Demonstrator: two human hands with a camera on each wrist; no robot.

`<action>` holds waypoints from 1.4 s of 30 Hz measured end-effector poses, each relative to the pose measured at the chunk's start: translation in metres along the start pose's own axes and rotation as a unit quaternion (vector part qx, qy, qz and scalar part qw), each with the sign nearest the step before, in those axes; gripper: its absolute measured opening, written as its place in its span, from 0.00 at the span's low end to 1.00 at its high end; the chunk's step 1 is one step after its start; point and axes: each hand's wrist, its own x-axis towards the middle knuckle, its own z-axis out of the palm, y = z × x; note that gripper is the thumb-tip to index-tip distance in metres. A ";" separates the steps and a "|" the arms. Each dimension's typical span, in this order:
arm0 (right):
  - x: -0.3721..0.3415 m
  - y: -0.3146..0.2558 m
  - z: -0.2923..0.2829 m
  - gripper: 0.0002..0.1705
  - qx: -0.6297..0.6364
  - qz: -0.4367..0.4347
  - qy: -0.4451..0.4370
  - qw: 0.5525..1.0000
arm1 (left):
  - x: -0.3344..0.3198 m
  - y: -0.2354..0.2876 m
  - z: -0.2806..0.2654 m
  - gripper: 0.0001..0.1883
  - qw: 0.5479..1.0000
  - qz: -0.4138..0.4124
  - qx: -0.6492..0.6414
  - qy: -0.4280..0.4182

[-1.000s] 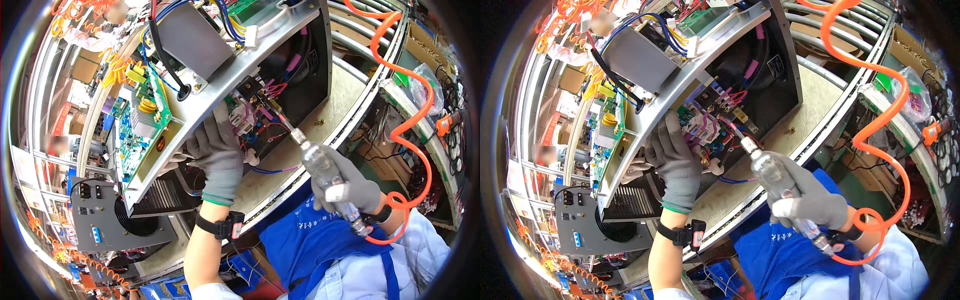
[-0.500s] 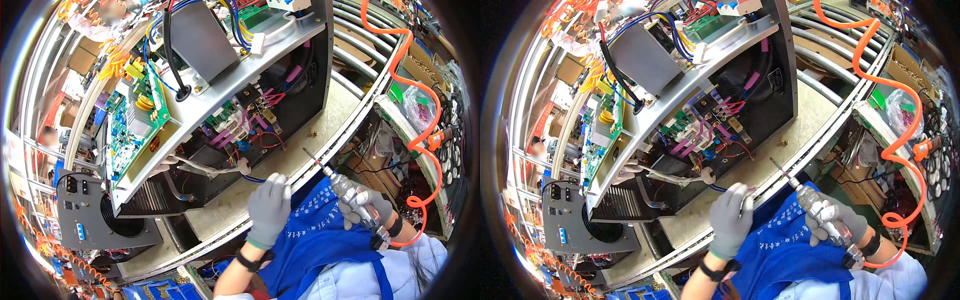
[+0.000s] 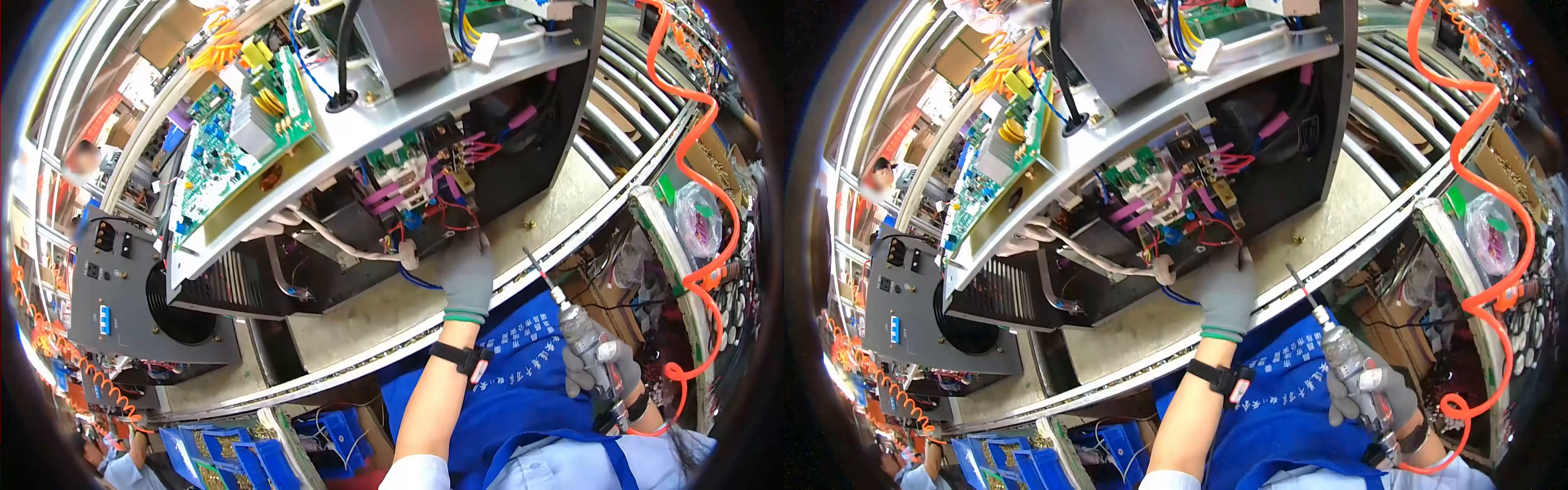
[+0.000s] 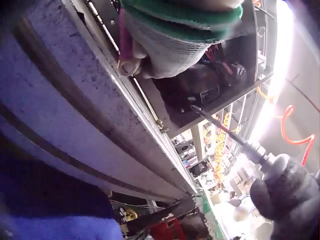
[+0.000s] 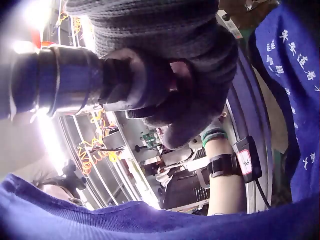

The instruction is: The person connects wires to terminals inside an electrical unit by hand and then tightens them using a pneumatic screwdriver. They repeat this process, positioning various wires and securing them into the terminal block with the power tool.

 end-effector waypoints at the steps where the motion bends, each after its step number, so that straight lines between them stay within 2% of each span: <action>1: -0.001 0.001 -0.005 0.42 -0.004 -0.008 -0.021 1.000 | 0.002 0.002 -0.006 0.12 0.999 -0.030 -0.028 -0.008; 3: -0.004 0.001 0.002 0.43 0.009 -0.014 -0.025 1.000 | 0.003 0.007 -0.017 0.11 0.991 -0.075 -0.108 -0.002; 4: -0.006 0.000 0.005 0.44 0.019 -0.023 -0.031 0.999 | 0.002 0.007 -0.019 0.11 0.992 -0.073 -0.107 -0.006; 6: -0.008 -0.001 0.006 0.44 0.003 -0.024 -0.043 0.999 | -0.004 0.005 -0.021 0.11 0.962 -0.082 -0.261 0.008; 7: -0.009 -0.001 0.009 0.44 0.003 -0.024 -0.053 0.998 | -0.005 0.003 -0.022 0.10 0.941 -0.103 -0.320 -0.026; 8: -0.010 0.001 0.012 0.45 0.002 -0.024 -0.065 0.998 | -0.005 0.002 -0.024 0.10 0.941 -0.103 -0.320 -0.030; 10: -0.011 0.006 0.015 0.45 0.003 -0.034 -0.076 0.997 | -0.003 0.002 -0.032 0.11 0.843 -0.193 -0.491 -0.104; 11: -0.011 0.007 0.017 0.44 -0.001 -0.031 -0.082 0.996 | -0.005 -0.001 -0.026 0.11 0.792 -0.228 -0.555 -0.111; 12: -0.012 0.008 0.019 0.44 -0.005 -0.028 -0.088 0.996 | -0.004 0.001 -0.034 0.11 0.792 -0.228 -0.556 -0.111; 14: -0.012 0.011 0.023 0.44 -0.003 -0.024 -0.082 0.996 | -0.002 0.007 -0.055 0.11 0.651 -0.357 -0.645 -0.183; 16: -0.013 0.013 0.027 0.43 -0.002 -0.020 -0.075 0.997 | -0.004 0.002 -0.050 0.10 0.630 -0.361 -0.660 -0.192; 18: -0.013 0.014 0.030 0.43 0.006 -0.017 -0.076 0.997 | -0.010 -0.002 -0.034 0.10 0.497 -0.369 -0.772 -0.143; 19: -0.013 0.015 0.033 0.43 0.003 -0.016 -0.076 0.997 | -0.012 -0.005 -0.032 0.10 0.495 -0.369 -0.774 -0.142; 21: -0.014 0.015 0.037 0.43 -0.012 -0.014 -0.063 0.998 | -0.014 -0.010 -0.031 0.11 0.410 -0.373 -0.817 -0.161; 22: -0.013 0.015 0.037 0.43 -0.014 -0.014 -0.063 0.998 | -0.014 -0.011 -0.032 0.11 0.408 -0.372 -0.818 -0.159; 24: -0.010 0.015 0.037 0.43 -0.025 -0.004 -0.075 0.997 | -0.013 -0.013 -0.039 0.12 0.436 -0.378 -0.798 -0.172; 28: -0.007 0.011 0.044 0.46 -0.054 0.013 -0.069 0.996 | -0.013 -0.017 -0.052 0.13 0.429 -0.349 -0.812 -0.186; 30: -0.005 0.007 0.051 0.47 -0.107 0.028 -0.061 0.992 | -0.011 -0.018 -0.054 0.13 0.395 -0.334 -0.833 -0.196; 34: -0.001 0.003 0.050 0.54 -0.137 0.048 -0.065 0.987 | -0.008 -0.021 -0.062 0.14 0.369 -0.329 -0.844 -0.208; 35: 0.001 0.001 0.051 0.56 -0.151 0.054 -0.066 0.985 | -0.009 -0.018 -0.064 0.14 0.385 -0.340 -0.836 -0.192; 36: 0.002 0.000 0.048 0.56 -0.151 0.050 -0.068 0.985 | -0.010 -0.017 -0.063 0.14 0.387 -0.336 -0.836 -0.194; 38: 0.005 -0.001 0.042 0.51 -0.143 0.062 -0.109 0.982 | -0.011 -0.017 -0.058 0.13 0.339 -0.339 -0.859 -0.178; 40: 0.007 -0.004 0.042 0.52 -0.159 0.060 -0.117 0.978 | -0.010 -0.011 -0.067 0.14 0.341 -0.339 -0.858 -0.180; 42: 0.008 -0.005 0.040 0.53 -0.168 0.057 -0.103 0.979 | -0.011 -0.003 -0.069 0.14 0.324 -0.380 -0.853 -0.152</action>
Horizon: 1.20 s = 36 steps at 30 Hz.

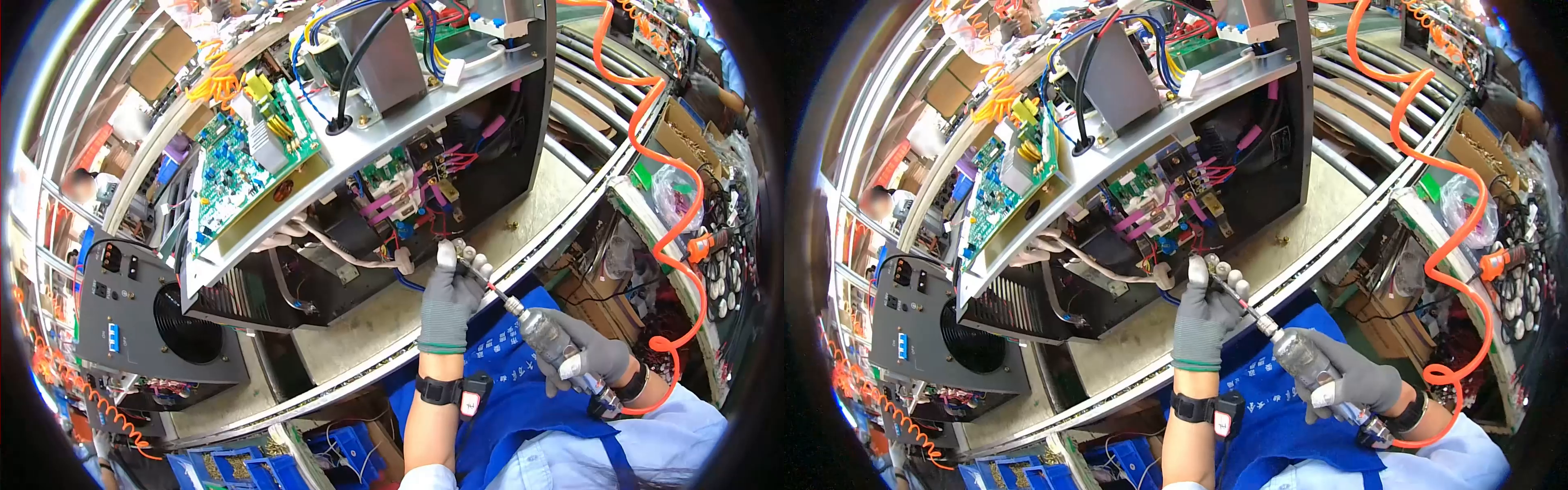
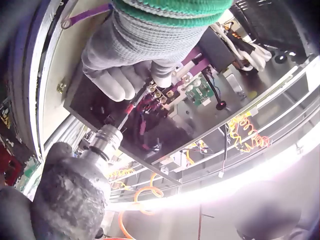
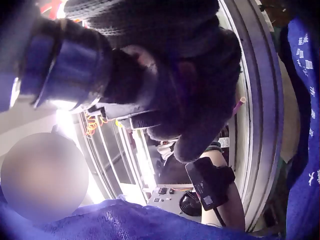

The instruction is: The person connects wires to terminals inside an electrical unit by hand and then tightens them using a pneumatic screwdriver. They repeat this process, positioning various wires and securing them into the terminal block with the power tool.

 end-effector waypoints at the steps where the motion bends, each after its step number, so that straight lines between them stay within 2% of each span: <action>1: 0.001 -0.001 -0.001 0.53 0.000 -0.001 -0.004 1.000 | 0.006 -0.002 -0.006 0.14 0.999 -0.006 -0.022 -0.035; 4: 0.003 -0.003 0.000 0.54 -0.025 -0.006 -0.004 1.000 | 0.010 -0.007 -0.004 0.15 0.995 -0.014 -0.077 -0.068; 6: 0.005 -0.005 0.001 0.55 -0.103 -0.010 0.030 0.994 | 0.009 -0.011 0.000 0.16 0.995 -0.012 -0.089 -0.041; 10: 0.004 -0.001 -0.006 0.56 -0.094 -0.017 0.014 0.995 | 0.005 -0.019 0.014 0.15 0.996 -0.001 -0.075 -0.048; 11: 0.007 -0.001 0.004 0.60 -0.089 -0.046 0.065 0.993 | 0.007 -0.019 0.013 0.15 0.994 -0.009 -0.102 -0.043; 14: 0.008 0.007 -0.006 0.60 -0.151 -0.069 0.036 0.985 | 0.008 -0.017 0.013 0.14 0.990 -0.010 -0.137 -0.031; 20: 0.009 0.003 0.007 0.61 -0.075 -0.055 0.069 0.993 | 0.006 -0.020 0.017 0.11 0.990 0.006 -0.129 -0.058; 24: 0.006 0.007 0.002 0.60 -0.069 -0.029 0.039 0.996 | 0.007 -0.022 0.016 0.11 0.989 -0.003 -0.138 -0.043; 27: 0.008 0.009 0.008 0.60 -0.052 -0.041 0.057 0.996 | 0.007 -0.021 0.013 0.11 0.987 0.000 -0.150 -0.048; 29: 0.009 0.010 0.012 0.60 -0.055 -0.042 0.067 0.995 | 0.006 -0.020 0.014 0.10 0.987 -0.006 -0.158 -0.007; 33: 0.008 0.014 0.019 0.61 -0.069 -0.039 0.088 0.993 | 0.003 -0.018 0.015 0.10 0.983 -0.007 -0.184 -0.010; 36: 0.011 0.015 0.023 0.62 -0.066 -0.039 0.108 0.991 | 0.002 -0.016 0.017 0.11 0.981 -0.012 -0.191 0.026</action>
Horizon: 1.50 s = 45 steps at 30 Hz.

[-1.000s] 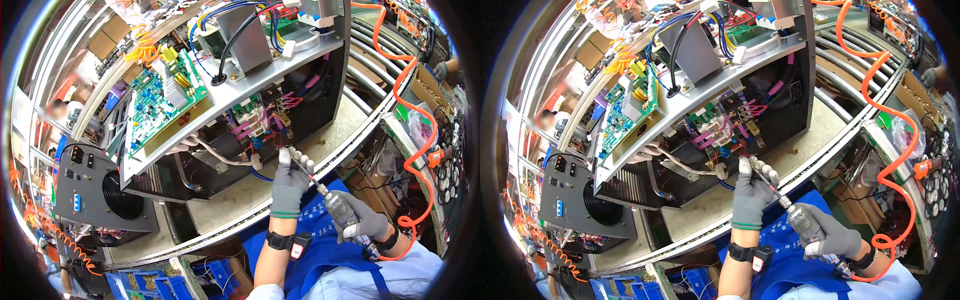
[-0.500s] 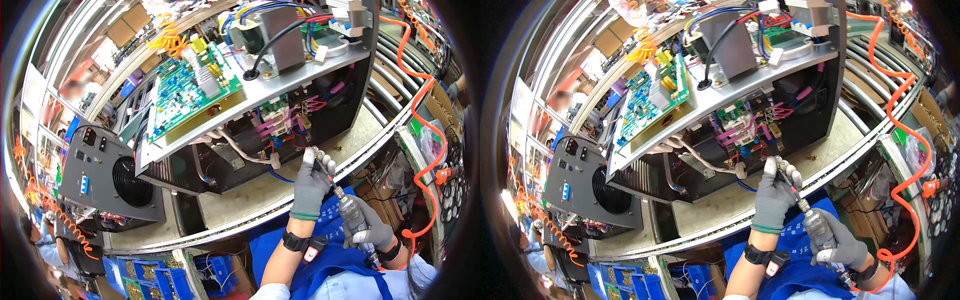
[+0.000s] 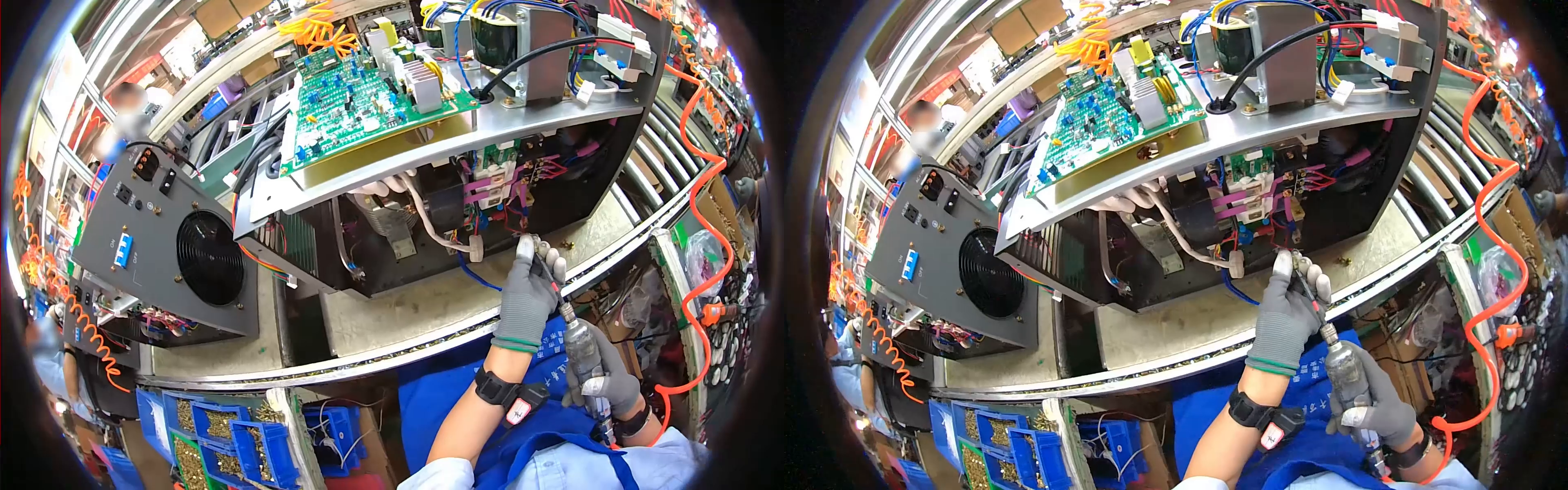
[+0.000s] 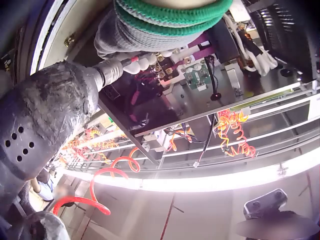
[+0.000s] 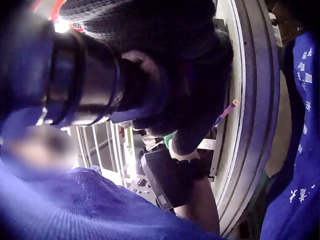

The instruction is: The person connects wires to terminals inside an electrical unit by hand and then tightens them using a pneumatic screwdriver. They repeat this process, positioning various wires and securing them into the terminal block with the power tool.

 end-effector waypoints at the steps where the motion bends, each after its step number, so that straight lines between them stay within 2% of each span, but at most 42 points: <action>1: 0.001 0.001 0.001 0.62 0.006 0.000 0.000 1.000 | 0.001 0.000 -0.001 0.11 1.000 -0.003 -0.004 -0.002; 3: 0.002 0.001 0.002 0.62 0.010 0.000 0.001 1.000 | 0.002 0.003 -0.003 0.11 1.000 -0.006 -0.011 -0.004; 6: 0.003 -0.002 0.003 0.61 0.005 -0.012 -0.016 1.000 | 0.004 0.012 -0.008 0.12 0.998 -0.004 -0.033 0.045; 8: 0.007 -0.012 0.008 0.61 -0.048 -0.023 -0.044 0.998 | 0.011 0.018 -0.021 0.13 0.998 -0.006 -0.036 0.060; 12: 0.031 -0.036 0.022 0.58 -0.056 -0.013 -0.080 0.995 | 0.005 0.018 -0.025 0.12 0.997 -0.022 0.021 0.068; 13: 0.037 -0.039 0.027 0.55 -0.056 -0.012 -0.076 0.995 | 0.006 0.016 -0.030 0.12 0.997 -0.026 0.027 0.068; 15: 0.052 -0.048 0.035 0.54 -0.048 -0.017 -0.075 0.996 | 0.009 0.014 -0.041 0.12 0.984 0.065 0.165 -0.034; 16: 0.059 -0.052 0.040 0.53 -0.045 -0.016 -0.078 0.996 | -0.001 0.013 -0.028 0.12 0.983 0.064 0.169 -0.034; 18: 0.067 -0.063 0.053 0.51 -0.035 -0.034 -0.068 0.996 | -0.024 0.013 -0.006 0.13 0.976 0.015 0.213 0.044; 19: 0.071 -0.067 0.055 0.51 -0.054 -0.038 -0.073 0.995 | -0.018 0.018 -0.020 0.18 0.974 0.009 0.227 -0.019; 22: 0.082 -0.065 0.057 0.49 -0.060 -0.061 -0.074 0.994 | -0.021 0.017 -0.024 0.19 0.951 0.044 0.305 0.010; 23: 0.085 -0.066 0.059 0.49 -0.047 -0.063 -0.056 0.995 | -0.019 0.017 -0.030 0.20 0.969 0.006 0.248 0.010; 26: 0.088 -0.066 0.062 0.45 -0.060 -0.086 -0.042 0.994 | -0.023 0.017 -0.024 0.19 0.977 -0.029 0.210 0.039; 27: 0.088 -0.063 0.061 0.43 0.016 -0.068 -0.082 0.994 | -0.021 0.019 -0.028 0.19 0.977 -0.029 0.208 0.040; 28: 0.089 -0.059 0.059 0.42 0.091 -0.050 -0.121 0.987 | -0.015 0.021 -0.034 0.19 0.957 0.000 0.290 -0.012; 29: 0.090 -0.053 0.057 0.42 0.089 -0.049 -0.122 0.987 | -0.012 0.023 -0.037 0.18 0.927 0.030 0.369 -0.064; 30: 0.092 -0.046 0.055 0.39 0.212 -0.031 -0.147 0.966 | -0.014 0.023 -0.031 0.18 0.927 0.032 0.367 -0.064; 31: 0.093 -0.042 0.054 0.36 0.331 -0.013 -0.168 0.928 | -0.018 0.023 -0.019 0.15 0.960 -0.025 0.276 -0.044; 32: 0.093 -0.046 0.054 0.36 0.331 -0.012 -0.168 0.929 | -0.020 0.024 -0.013 0.14 0.980 -0.081 0.182 -0.025; 33: 0.092 -0.054 0.055 0.38 0.201 -0.025 -0.137 0.970 | -0.008 0.022 -0.035 0.16 0.967 -0.043 0.243 -0.054; 34: 0.089 -0.063 0.057 0.39 0.066 -0.038 -0.103 0.992 | -0.007 0.022 -0.044 0.16 0.968 -0.043 0.243 -0.055; 35: 0.082 -0.071 0.067 0.44 -0.067 -0.024 -0.034 0.997 | -0.007 0.022 -0.051 0.15 0.967 -0.034 0.242 -0.075; 36: 0.089 -0.062 0.064 0.44 -0.067 -0.024 -0.033 0.997 | -0.007 0.022 -0.053 0.15 0.965 -0.027 0.241 -0.095; 37: 0.103 -0.045 0.058 0.45 -0.190 -0.154 -0.014 0.969 | -0.021 0.018 -0.031 0.14 0.943 0.028 0.329 -0.035; 38: 0.110 -0.035 0.055 0.46 -0.308 -0.280 0.003 0.909 | -0.029 0.018 -0.018 0.14 0.943 0.028 0.328 -0.036; 39: 0.107 -0.037 0.060 0.45 -0.233 -0.211 0.009 0.949 | -0.035 0.019 -0.010 0.14 0.943 0.027 0.332 -0.013; 40: 0.103 -0.042 0.064 0.45 -0.233 -0.210 0.008 0.950 | -0.038 0.020 -0.007 0.14 0.942 0.027 0.335 0.011; 41: 0.099 -0.049 0.068 0.45 -0.160 -0.148 0.001 0.976 | -0.019 0.019 -0.030 0.14 0.981 -0.028 0.189 0.028; 42: 0.095 -0.054 0.071 0.45 -0.084 -0.085 -0.005 0.993 | -0.020 0.020 -0.032 0.14 0.981 -0.029 0.191 0.030; 43: 0.090 -0.058 0.071 0.45 -0.082 -0.087 -0.004 0.993 | -0.020 0.021 -0.032 0.14 0.972 -0.011 0.236 0.010; 44: 0.086 -0.062 0.068 0.46 -0.052 -0.053 -0.032 0.997 | -0.020 0.022 -0.033 0.14 0.960 0.007 0.280 -0.010; 45: 0.083 -0.064 0.066 0.46 -0.022 -0.017 -0.059 0.998 | -0.025 0.021 -0.033 0.15 0.925 0.064 0.371 -0.058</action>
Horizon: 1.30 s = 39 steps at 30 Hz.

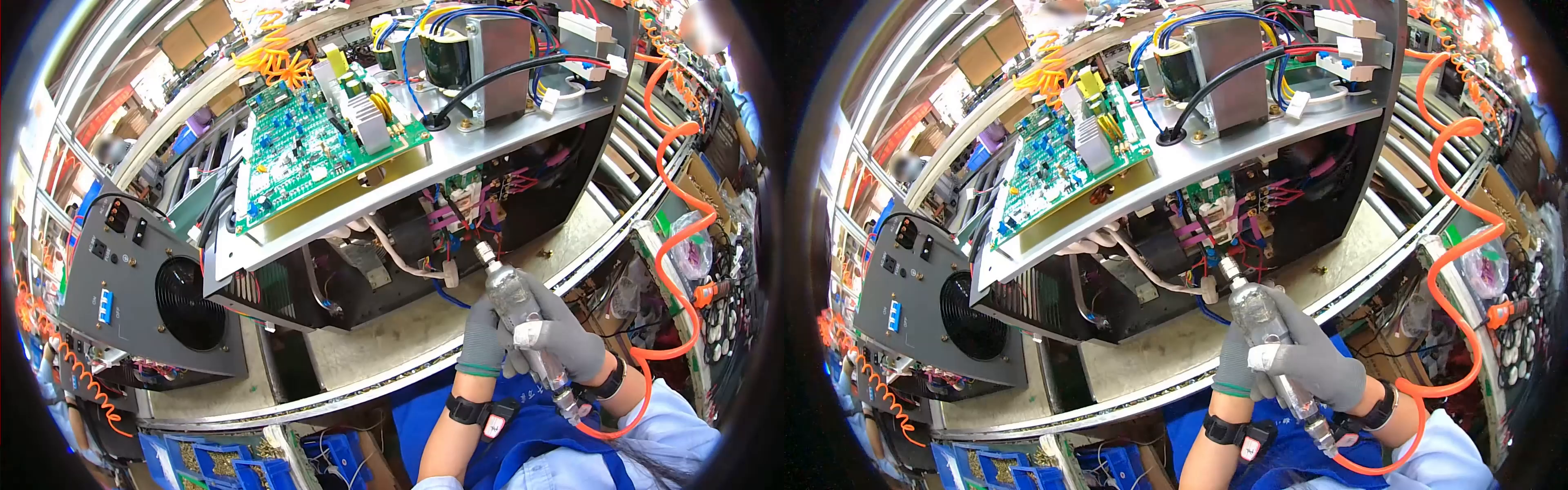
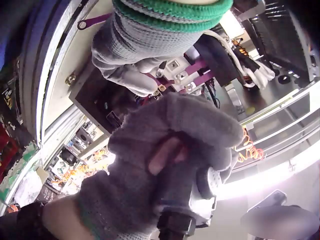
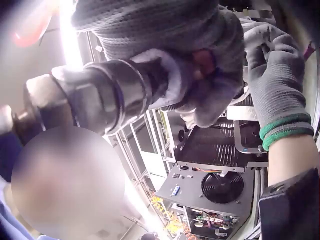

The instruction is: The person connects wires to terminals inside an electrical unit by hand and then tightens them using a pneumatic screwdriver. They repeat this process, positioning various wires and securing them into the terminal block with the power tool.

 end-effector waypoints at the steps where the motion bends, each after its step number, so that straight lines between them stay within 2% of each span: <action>1: 0.000 0.003 -0.002 0.46 0.001 -0.001 0.002 1.000 | 0.004 -0.002 -0.003 0.15 1.000 -0.002 0.001 -0.001; 3: 0.000 0.014 -0.007 0.47 -0.015 -0.029 0.022 0.999 | 0.016 -0.003 -0.008 0.15 0.992 -0.073 -0.105 -0.013; 4: -0.003 0.015 -0.008 0.47 -0.013 -0.031 0.025 0.999 | 0.019 -0.005 -0.002 0.12 0.978 -0.068 -0.197 0.000; 7: -0.018 0.009 -0.008 0.47 -0.036 -0.017 0.032 0.999 | 0.015 0.000 0.002 0.11 0.983 -0.080 -0.163 0.040; 8: -0.024 0.005 -0.009 0.48 -0.007 -0.012 0.028 0.999 | 0.022 -0.005 -0.010 0.14 0.974 -0.120 -0.192 0.025; 9: -0.027 0.003 -0.010 0.48 0.021 -0.008 0.024 0.999 | 0.023 -0.006 -0.010 0.14 0.974 -0.124 -0.188 0.023; 11: -0.026 0.003 -0.014 0.45 0.033 -0.036 0.029 0.998 | 0.023 -0.009 -0.006 0.14 0.979 -0.075 -0.186 0.022; 12: -0.021 0.003 -0.017 0.44 -0.015 -0.085 0.067 0.994 | 0.028 -0.019 -0.014 0.13 0.995 -0.024 -0.101 0.003; 13: -0.015 0.005 -0.020 0.42 -0.064 -0.133 0.104 0.984 | 0.030 -0.023 -0.016 0.13 0.995 -0.029 -0.097 0.001; 15: -0.006 0.006 -0.027 0.40 -0.039 -0.165 0.125 0.977 | 0.031 -0.025 -0.016 0.12 0.996 -0.017 -0.078 0.035; 16: -0.005 -0.003 -0.029 0.39 -0.033 -0.089 0.088 0.992 | 0.030 -0.023 -0.015 0.12 0.997 0.044 0.054 0.019; 17: -0.006 -0.010 -0.030 0.39 -0.028 -0.014 0.049 0.998 | 0.028 -0.022 -0.011 0.12 0.997 0.046 0.058 0.016; 18: -0.010 -0.017 -0.025 0.38 -0.055 -0.033 0.057 0.996 | 0.018 -0.002 0.015 0.12 0.997 -0.024 -0.060 0.051; 19: -0.009 -0.015 -0.028 0.38 -0.055 -0.035 0.055 0.996 | 0.014 0.009 0.028 0.12 0.975 -0.095 -0.179 0.086; 20: -0.009 -0.008 -0.033 0.39 -0.046 -0.090 0.055 0.993 | 0.029 -0.009 -0.006 0.13 0.963 -0.130 -0.225 0.067; 21: -0.011 -0.004 -0.033 0.39 -0.034 -0.140 0.058 0.988 | 0.028 -0.015 -0.008 0.13 0.962 -0.133 -0.227 0.074; 23: -0.014 -0.016 -0.028 0.40 -0.005 -0.113 0.072 0.991 | 0.028 -0.020 -0.007 0.12 0.993 -0.039 -0.091 0.066; 25: -0.011 -0.018 -0.033 0.40 -0.064 -0.007 0.066 0.996 | 0.028 -0.014 -0.006 0.11 0.995 -0.044 -0.087 0.028; 27: -0.012 -0.022 -0.032 0.38 -0.031 -0.013 0.055 0.998 | 0.029 -0.010 -0.002 0.10 0.973 -0.103 -0.202 0.045; 28: -0.011 -0.016 -0.032 0.38 -0.002 -0.070 0.068 0.995 | 0.026 -0.018 -0.011 0.11 0.994 -0.025 -0.109 -0.018; 29: -0.011 -0.011 -0.031 0.38 0.026 -0.128 0.082 0.988 | 0.024 -0.022 -0.013 0.11 0.993 -0.027 -0.111 -0.012; 31: -0.009 -0.021 -0.037 0.38 -0.022 0.025 0.029 0.999 | 0.028 -0.024 -0.012 0.13 1.000 0.016 0.017 0.015; 32: -0.008 -0.017 -0.036 0.39 -0.039 -0.007 0.035 0.999 | 0.021 -0.023 -0.008 0.15 0.941 0.167 0.294 -0.016; 33: -0.005 -0.012 -0.035 0.39 -0.058 -0.038 0.039 0.997 | 0.025 -0.020 -0.008 0.15 0.940 0.172 0.293 -0.017; 34: -0.008 -0.009 -0.034 0.40 -0.044 -0.062 0.053 0.996 | 0.026 -0.018 -0.010 0.21 0.983 0.109 0.140 -0.052; 35: -0.008 -0.008 -0.033 0.40 -0.043 -0.055 0.051 0.996 | 0.023 -0.018 -0.014 0.31 0.996 0.039 -0.017 -0.083; 36: -0.010 -0.007 -0.032 0.40 -0.023 -0.052 0.050 0.997 | 0.017 -0.020 -0.016 0.31 0.996 0.036 -0.019 -0.077; 37: -0.009 -0.008 -0.032 0.39 -0.007 -0.055 0.047 0.997 | 0.016 -0.021 -0.017 0.25 0.989 0.087 0.089 -0.081; 38: -0.005 -0.004 -0.037 0.39 -0.028 -0.014 0.031 0.999 | 0.016 -0.021 -0.017 0.21 0.967 0.136 0.197 -0.087; 39: -0.008 -0.006 -0.036 0.39 -0.028 -0.017 0.033 0.999 | 0.017 -0.021 -0.016 0.19 0.931 0.183 0.301 -0.093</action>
